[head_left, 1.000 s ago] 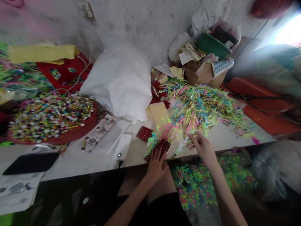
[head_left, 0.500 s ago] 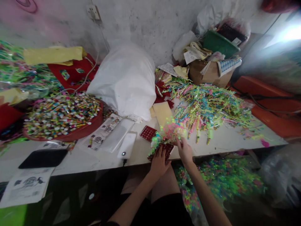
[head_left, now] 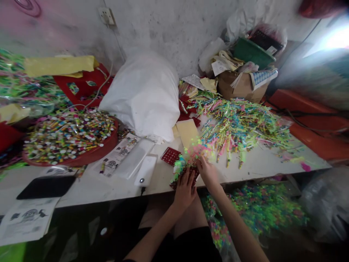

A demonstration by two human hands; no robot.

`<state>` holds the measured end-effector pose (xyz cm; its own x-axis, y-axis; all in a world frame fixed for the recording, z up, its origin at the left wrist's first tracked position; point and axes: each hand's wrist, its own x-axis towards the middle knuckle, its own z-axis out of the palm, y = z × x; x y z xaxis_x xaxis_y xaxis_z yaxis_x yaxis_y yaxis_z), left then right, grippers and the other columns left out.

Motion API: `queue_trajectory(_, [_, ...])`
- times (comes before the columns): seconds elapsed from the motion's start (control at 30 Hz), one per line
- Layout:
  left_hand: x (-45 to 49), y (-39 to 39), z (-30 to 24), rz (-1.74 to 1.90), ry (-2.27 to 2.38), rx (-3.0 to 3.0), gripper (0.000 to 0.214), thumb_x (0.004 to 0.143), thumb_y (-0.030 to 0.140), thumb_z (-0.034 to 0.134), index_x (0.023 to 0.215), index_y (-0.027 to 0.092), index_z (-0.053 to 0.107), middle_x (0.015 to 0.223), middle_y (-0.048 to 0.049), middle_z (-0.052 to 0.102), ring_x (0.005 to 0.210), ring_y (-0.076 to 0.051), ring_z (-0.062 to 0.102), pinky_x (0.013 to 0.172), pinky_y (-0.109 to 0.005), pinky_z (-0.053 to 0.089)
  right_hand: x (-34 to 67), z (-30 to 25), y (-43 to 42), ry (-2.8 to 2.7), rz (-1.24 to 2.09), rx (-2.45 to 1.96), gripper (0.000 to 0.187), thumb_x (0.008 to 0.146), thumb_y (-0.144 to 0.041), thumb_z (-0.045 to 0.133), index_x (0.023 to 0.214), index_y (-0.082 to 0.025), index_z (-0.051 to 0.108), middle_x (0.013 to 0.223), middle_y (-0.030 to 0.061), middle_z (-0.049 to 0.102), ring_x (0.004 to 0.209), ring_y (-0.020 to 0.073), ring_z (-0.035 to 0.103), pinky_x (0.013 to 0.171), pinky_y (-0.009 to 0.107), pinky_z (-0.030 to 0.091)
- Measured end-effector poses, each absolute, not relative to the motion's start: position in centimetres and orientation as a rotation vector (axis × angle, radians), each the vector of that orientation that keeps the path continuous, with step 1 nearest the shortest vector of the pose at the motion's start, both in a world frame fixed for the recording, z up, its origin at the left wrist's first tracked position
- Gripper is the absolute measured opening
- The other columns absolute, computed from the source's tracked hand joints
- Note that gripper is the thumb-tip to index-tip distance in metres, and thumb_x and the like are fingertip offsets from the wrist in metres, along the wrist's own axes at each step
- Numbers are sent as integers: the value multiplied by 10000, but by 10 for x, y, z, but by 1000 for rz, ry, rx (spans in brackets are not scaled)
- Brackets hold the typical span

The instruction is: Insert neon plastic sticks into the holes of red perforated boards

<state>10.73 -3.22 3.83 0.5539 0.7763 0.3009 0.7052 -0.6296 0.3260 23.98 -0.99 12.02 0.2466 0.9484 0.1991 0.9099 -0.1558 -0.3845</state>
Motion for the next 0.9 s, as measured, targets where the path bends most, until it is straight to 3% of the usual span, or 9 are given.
queue_trajectory(0.23, [106,-29,35,666,1253,2608,712,810,177,472,1446,150,153,1512,-109,191,1333,-263,300,1066,-416,310,230,123,2,-1715,71,-1991,275,921,-255,376,1071,-209,602,800,57,698,724,184,648,597,220,417])
queue_trajectory(0.5, [105,-16,45,718,1176,2474,638,814,202,478,1410,196,251,1476,-73,301,1281,-242,396,1012,-391,408,233,124,11,-1699,-9,-1961,272,927,-274,389,1102,-216,589,1087,89,632,897,183,613,674,230,452])
queue_trajectory(0.63, [110,-10,51,726,1303,2434,530,837,187,438,1360,189,351,1380,-70,457,1186,-217,503,937,-357,475,226,133,12,-1774,35,-1907,236,932,-271,395,989,-216,617,1033,66,644,850,172,620,648,223,446])
queue_trajectory(0.77, [111,-9,51,711,1368,2484,517,858,195,398,1374,206,359,1337,-58,509,1039,-225,604,829,-350,526,230,142,-4,-1693,99,-1826,268,934,-343,389,1064,-217,586,1046,68,642,854,172,621,680,237,455])
queue_trajectory(0.9, [112,-11,48,625,1436,2500,502,875,226,369,1377,219,379,1363,-54,478,799,-214,668,645,-335,556,270,136,-25,-1213,37,-2000,409,942,-438,287,1103,-165,547,793,59,640,626,161,592,593,253,429])
